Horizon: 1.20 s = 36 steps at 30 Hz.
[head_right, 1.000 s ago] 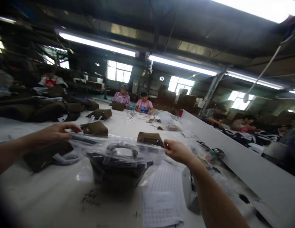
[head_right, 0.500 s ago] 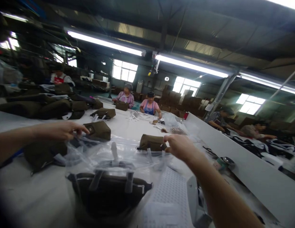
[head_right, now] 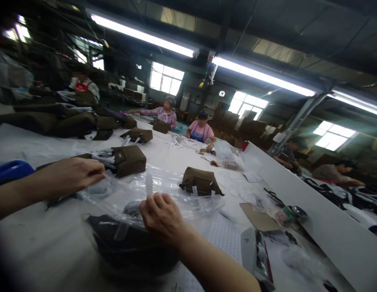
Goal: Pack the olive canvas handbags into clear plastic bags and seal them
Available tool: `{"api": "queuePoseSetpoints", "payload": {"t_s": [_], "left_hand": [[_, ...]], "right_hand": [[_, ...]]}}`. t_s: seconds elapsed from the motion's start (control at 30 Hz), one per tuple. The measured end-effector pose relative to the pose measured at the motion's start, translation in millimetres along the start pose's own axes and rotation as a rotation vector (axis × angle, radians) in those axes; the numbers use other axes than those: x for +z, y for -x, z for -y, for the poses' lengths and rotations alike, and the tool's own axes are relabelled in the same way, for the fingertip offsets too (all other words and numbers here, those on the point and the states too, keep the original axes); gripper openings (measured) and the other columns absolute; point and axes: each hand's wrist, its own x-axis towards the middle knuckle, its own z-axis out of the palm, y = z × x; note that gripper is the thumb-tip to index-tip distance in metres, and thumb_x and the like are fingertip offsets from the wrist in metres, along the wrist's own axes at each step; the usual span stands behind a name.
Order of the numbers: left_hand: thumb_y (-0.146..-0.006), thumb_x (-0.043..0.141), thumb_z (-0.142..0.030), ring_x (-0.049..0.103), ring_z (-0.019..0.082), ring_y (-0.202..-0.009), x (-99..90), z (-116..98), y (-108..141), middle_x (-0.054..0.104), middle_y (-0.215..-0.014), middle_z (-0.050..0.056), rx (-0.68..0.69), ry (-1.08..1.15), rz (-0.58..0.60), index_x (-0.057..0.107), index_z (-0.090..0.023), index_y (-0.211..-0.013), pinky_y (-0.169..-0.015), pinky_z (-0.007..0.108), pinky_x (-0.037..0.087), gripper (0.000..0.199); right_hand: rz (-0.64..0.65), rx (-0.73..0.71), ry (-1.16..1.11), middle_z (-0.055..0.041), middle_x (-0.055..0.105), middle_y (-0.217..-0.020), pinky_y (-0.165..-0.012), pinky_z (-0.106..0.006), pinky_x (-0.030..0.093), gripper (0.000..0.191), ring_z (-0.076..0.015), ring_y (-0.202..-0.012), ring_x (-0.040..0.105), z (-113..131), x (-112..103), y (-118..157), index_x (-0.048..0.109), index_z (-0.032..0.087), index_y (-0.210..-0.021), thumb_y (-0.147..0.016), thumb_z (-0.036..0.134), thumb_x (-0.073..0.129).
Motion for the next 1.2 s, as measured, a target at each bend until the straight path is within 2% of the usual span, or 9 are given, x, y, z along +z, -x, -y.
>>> {"api": "queuePoseSetpoints", "payload": {"t_s": [0.1, 0.3, 0.53, 0.7, 0.83, 0.9, 1.03, 1.13, 1.2], "left_hand": [[-0.082, 0.043, -0.047, 0.054, 0.017, -0.06, -2.8, -5.2, -3.7, 0.061, -0.063, 0.0, -0.084, 0.064, -0.047, 0.059, -0.021, -0.067, -0.057, 0.025, 0.031, 0.034], [-0.081, 0.046, -0.046, 0.052, 0.014, -0.059, -1.9, -3.5, -9.4, 0.06, -0.061, -0.002, -0.119, 0.194, -0.1, 0.06, -0.02, -0.066, -0.056, 0.024, 0.03, 0.033], [-0.083, 0.046, -0.04, 0.05, 0.014, -0.055, -1.8, -9.0, -18.8, 0.061, -0.059, 0.0, -0.062, 0.13, -0.168, 0.066, -0.018, -0.075, -0.054, 0.024, 0.029, 0.031], [-0.085, 0.042, -0.038, 0.048, 0.012, -0.056, -9.0, -15.3, -20.2, 0.058, -0.061, -0.001, -0.005, 0.126, -0.155, 0.068, -0.013, -0.08, -0.056, 0.022, 0.028, 0.036], [-0.087, 0.042, -0.04, 0.048, 0.011, -0.059, -14.6, -10.2, -20.0, 0.057, -0.062, -0.003, 0.109, 0.065, -0.091, 0.068, -0.014, -0.082, -0.059, 0.019, 0.028, 0.038], [-0.078, 0.058, -0.043, 0.049, 0.011, -0.058, -16.1, -1.6, -23.3, 0.057, -0.062, -0.004, 0.091, 0.02, -0.023, 0.068, -0.016, -0.081, -0.057, 0.018, 0.028, 0.029], [-0.057, 0.078, -0.024, 0.048, 0.009, -0.053, -23.1, 20.4, -34.2, 0.053, -0.056, -0.008, -0.002, -0.052, 0.205, 0.07, -0.018, -0.078, -0.049, 0.016, 0.026, 0.023], [-0.059, 0.072, -0.011, 0.046, 0.006, -0.05, -35.1, 39.2, -35.9, 0.051, -0.052, -0.01, -0.04, -0.017, 0.3, 0.07, -0.016, -0.077, -0.047, 0.014, 0.025, 0.019], [-0.06, 0.073, -0.018, 0.046, 0.005, -0.049, -42.2, 54.9, -29.8, 0.052, -0.053, -0.01, -0.088, 0.116, 0.284, 0.069, -0.013, -0.083, -0.047, 0.012, 0.027, 0.024]], "right_hand": [[-0.045, -0.043, 0.07, -0.0116, 0.056, -0.102, -0.084, -0.035, 0.039, 0.022, -0.0246, -0.097, 0.047, 2.4, 3.6, -1.7, 0.055, 0.007, -0.106, -0.087, 0.012, 0.043], [0.228, 0.068, 0.03, -0.0068, 0.058, -0.08, -0.071, -0.035, 0.038, 0.013, -0.0216, -0.076, 0.05, 4.7, 5.4, -10.6, 0.057, 0.013, -0.093, -0.086, 0.01, 0.045], [0.635, 0.102, -0.408, -0.0034, 0.059, -0.074, -0.063, -0.028, 0.034, 0.012, -0.0158, -0.07, 0.05, -25.3, -15.5, -38.9, 0.057, 0.014, -0.088, -0.079, 0.021, 0.054], [1.006, 0.086, -0.923, 0.0047, 0.05, -0.061, -0.051, -0.022, 0.031, 0.019, -0.0087, -0.055, 0.041, -47.7, -6.1, -52.6, 0.059, 0.016, -0.079, -0.077, 0.035, 0.058], [0.835, 0.174, -0.608, 0.0001, 0.058, -0.063, -0.054, -0.025, 0.034, 0.02, -0.0129, -0.058, 0.05, -44.0, -4.1, -50.4, 0.064, 0.016, -0.078, -0.08, 0.034, 0.056], [0.759, 0.185, -0.396, -0.0051, 0.065, -0.07, -0.061, -0.029, 0.038, 0.025, -0.0185, -0.065, 0.058, -48.7, -9.8, -40.2, 0.067, 0.016, -0.084, -0.082, 0.038, 0.056], [0.85, 0.216, -0.343, -0.0073, 0.07, -0.088, -0.074, -0.035, 0.043, 0.038, -0.0248, -0.086, 0.062, -92.1, -33.5, 7.5, 0.067, 0.023, -0.095, -0.083, 0.054, 0.05], [0.928, 0.371, -0.309, -0.0063, 0.065, -0.063, -0.074, -0.036, 0.043, 0.043, -0.0226, -0.071, 0.061, -137.6, -62.3, 58.3, 0.066, 0.022, -0.065, -0.081, 0.058, 0.049], [0.881, 0.584, -0.361, -0.005, 0.06, -0.053, -0.067, -0.034, 0.043, 0.048, -0.0192, -0.056, 0.056, -160.4, -80.2, 95.8, 0.061, 0.021, -0.055, -0.084, 0.057, 0.044]]}}
